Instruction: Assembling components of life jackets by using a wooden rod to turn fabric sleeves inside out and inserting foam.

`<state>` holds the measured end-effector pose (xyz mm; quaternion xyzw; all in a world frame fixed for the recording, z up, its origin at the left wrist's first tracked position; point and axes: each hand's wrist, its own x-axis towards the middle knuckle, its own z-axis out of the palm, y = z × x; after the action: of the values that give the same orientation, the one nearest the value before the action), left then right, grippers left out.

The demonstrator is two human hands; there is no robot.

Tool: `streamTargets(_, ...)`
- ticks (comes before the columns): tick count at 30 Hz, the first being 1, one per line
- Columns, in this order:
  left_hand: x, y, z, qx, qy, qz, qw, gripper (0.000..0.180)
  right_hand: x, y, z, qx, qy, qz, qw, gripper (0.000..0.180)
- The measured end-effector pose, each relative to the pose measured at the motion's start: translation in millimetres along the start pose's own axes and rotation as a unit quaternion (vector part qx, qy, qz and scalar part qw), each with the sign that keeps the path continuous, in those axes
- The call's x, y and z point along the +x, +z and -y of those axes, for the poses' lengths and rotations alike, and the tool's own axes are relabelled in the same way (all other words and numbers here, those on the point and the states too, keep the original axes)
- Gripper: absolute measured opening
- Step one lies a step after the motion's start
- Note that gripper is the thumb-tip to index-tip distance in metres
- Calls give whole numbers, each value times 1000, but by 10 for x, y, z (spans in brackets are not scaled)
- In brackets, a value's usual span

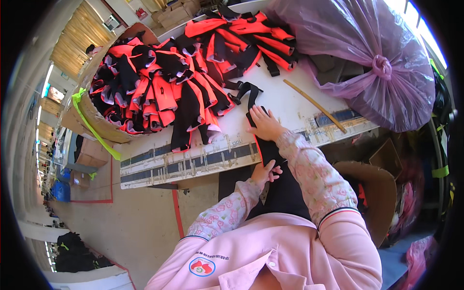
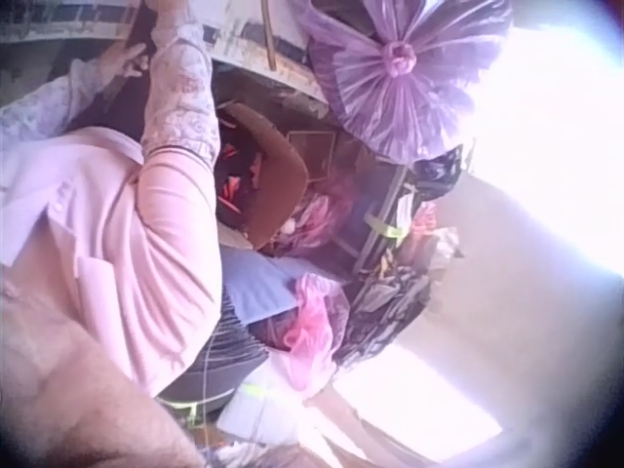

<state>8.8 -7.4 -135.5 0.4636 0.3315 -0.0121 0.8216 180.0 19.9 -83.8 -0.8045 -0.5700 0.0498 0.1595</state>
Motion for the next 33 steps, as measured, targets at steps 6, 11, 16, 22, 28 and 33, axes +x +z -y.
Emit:
streamTargets(6, -207, 40, -259, -93, -14, 23, 995, 26, -1438, -446, 355, -56, -71, 18, 996, 61)
streamTargets(11, -260, 356, -276, -41, -14, 42, 998, 33, -1747, -336, 191, -52, -19, -106, 993, 51)
streamTargets(16, -300, 291, -472, -104, 34, 210, 971, 58, -2003, -465, -241, 697, 202, -243, 644, 33)
streamTargets(22, -342, 538, -891, -245, 165, 226, 928, 56, -2452, -531, -25, 863, 200, -178, 429, 42)
streamTargets(28, -473, 679, -912, -148, 209, 139, 957, 33, -2707, -245, -29, 872, 246, -164, 390, 48)
streamTargets(33, -644, 717, -995, -91, 176, 158, 967, 31, -2811, -623, -136, 808, 231, -229, 491, 49)
